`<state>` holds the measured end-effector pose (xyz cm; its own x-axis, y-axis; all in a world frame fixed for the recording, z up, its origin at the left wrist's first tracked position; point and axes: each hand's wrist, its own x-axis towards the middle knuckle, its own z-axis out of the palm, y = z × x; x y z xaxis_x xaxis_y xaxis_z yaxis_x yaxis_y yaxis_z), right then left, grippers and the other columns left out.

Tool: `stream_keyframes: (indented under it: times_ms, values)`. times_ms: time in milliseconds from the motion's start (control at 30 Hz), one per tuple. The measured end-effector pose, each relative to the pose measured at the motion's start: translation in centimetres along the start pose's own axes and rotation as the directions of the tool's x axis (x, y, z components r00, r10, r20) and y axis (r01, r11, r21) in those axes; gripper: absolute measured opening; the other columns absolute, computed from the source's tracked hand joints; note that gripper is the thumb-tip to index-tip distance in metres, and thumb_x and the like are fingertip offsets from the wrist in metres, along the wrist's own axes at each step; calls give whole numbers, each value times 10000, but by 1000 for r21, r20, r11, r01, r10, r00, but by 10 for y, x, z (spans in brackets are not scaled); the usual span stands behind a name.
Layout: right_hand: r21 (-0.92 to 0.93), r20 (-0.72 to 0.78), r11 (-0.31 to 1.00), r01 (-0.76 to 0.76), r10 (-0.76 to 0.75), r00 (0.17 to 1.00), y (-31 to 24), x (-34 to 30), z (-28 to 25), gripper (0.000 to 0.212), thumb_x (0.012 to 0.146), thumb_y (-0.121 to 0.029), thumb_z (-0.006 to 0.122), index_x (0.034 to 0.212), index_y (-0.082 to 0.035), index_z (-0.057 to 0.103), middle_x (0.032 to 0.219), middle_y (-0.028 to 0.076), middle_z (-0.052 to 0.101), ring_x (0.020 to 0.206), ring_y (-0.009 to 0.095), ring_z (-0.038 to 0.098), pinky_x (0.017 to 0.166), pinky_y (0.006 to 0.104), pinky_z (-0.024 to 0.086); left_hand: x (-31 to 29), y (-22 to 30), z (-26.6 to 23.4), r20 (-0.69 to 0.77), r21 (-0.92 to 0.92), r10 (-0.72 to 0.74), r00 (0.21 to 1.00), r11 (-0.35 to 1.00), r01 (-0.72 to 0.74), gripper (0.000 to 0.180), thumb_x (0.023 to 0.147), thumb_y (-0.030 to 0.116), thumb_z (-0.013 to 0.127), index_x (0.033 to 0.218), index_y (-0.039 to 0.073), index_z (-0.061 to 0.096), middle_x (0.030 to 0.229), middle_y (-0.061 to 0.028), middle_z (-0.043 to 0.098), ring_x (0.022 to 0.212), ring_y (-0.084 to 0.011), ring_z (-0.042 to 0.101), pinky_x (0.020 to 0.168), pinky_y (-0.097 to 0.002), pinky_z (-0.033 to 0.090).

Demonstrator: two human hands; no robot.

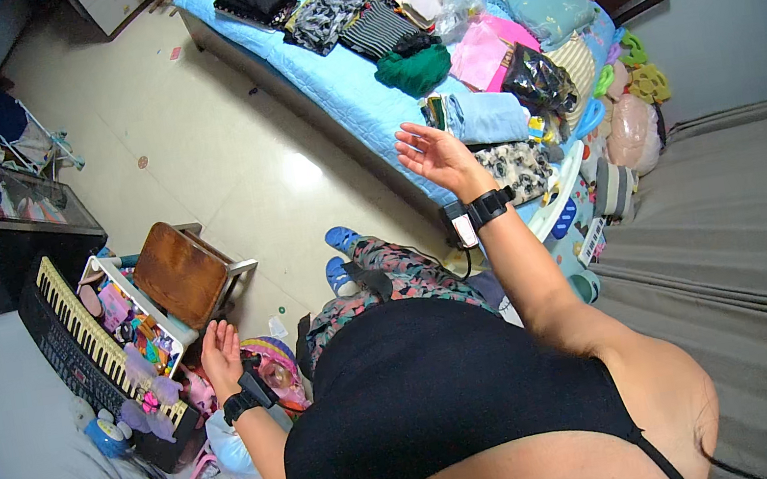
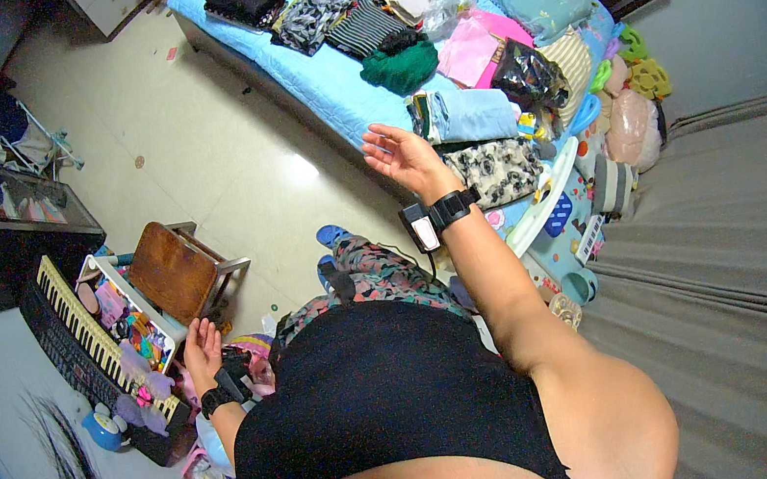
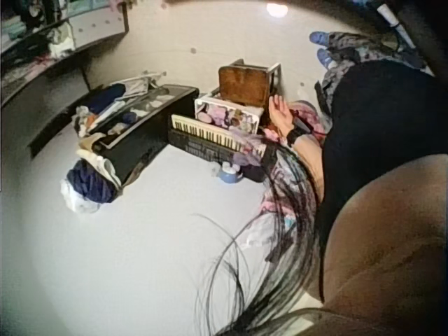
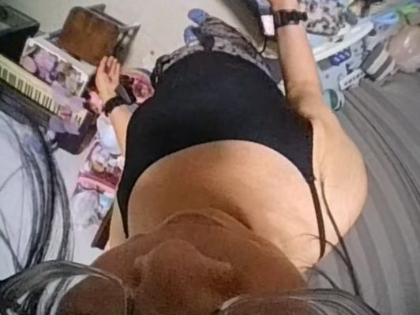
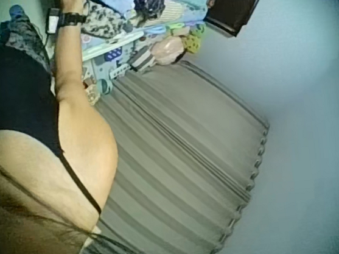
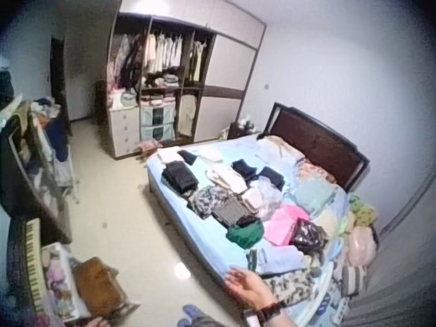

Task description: Fold laundry on a bed and place folded stacks into a wardrobe.

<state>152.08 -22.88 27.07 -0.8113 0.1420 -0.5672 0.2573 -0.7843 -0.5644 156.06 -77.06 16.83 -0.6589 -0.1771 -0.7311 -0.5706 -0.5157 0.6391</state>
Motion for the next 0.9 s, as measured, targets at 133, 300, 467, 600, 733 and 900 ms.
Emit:
stream_keyframes:
  times_ms: [133,300,467,600,733,900]
  values:
    - [-38,-15,999,-10,10,1000,-8,3,12,244,926,-172,568,1126,-34,597,1051,107,615,890,214,621,799,349,540,4,3,-5,-10,-69,26,1000,997,-27,362,908,243,620,1209,48,569,1140,-82,634,1062,-208,599,947,-330,460]
    - [-82,-39,996,-20,17,999,-20,16,35,234,930,-176,556,1114,-38,600,1050,100,622,890,218,626,805,355,544,15,1,-10,-4,-173,23,1000,985,-24,347,904,234,625,1200,60,576,1154,-77,625,1067,-208,594,955,-336,460]
    - [-93,9,995,-29,30,1000,-28,42,55,227,941,-189,541,1109,-46,597,1064,93,606,912,212,609,816,359,538,32,10,5,5,-242,12,1000,970,-10,330,900,225,632,1185,68,583,1161,-74,618,1070,-206,589,960,-343,461]
    - [-76,-22,995,-63,61,998,-31,72,62,220,934,-176,547,1105,-47,599,1060,97,609,906,213,614,808,357,540,51,27,30,8,-238,-5,1000,971,7,312,910,234,618,1174,72,587,1145,-74,625,1061,-207,595,953,-345,466]
    - [-41,-10,997,-72,72,997,-48,122,63,217,933,-179,548,1098,-49,606,1050,100,621,908,219,622,804,364,543,77,49,72,-15,-194,7,1000,981,-9,293,927,243,589,1165,73,587,1107,-67,636,1048,-209,601,941,-346,472]
    - [61,-13,994,-95,96,995,-89,204,69,206,931,-158,548,1087,-37,602,1031,101,636,888,221,632,806,377,544,118,93,144,-63,-131,23,998,991,-32,263,938,260,570,1138,93,600,1086,-58,652,1048,-204,606,917,-346,483]
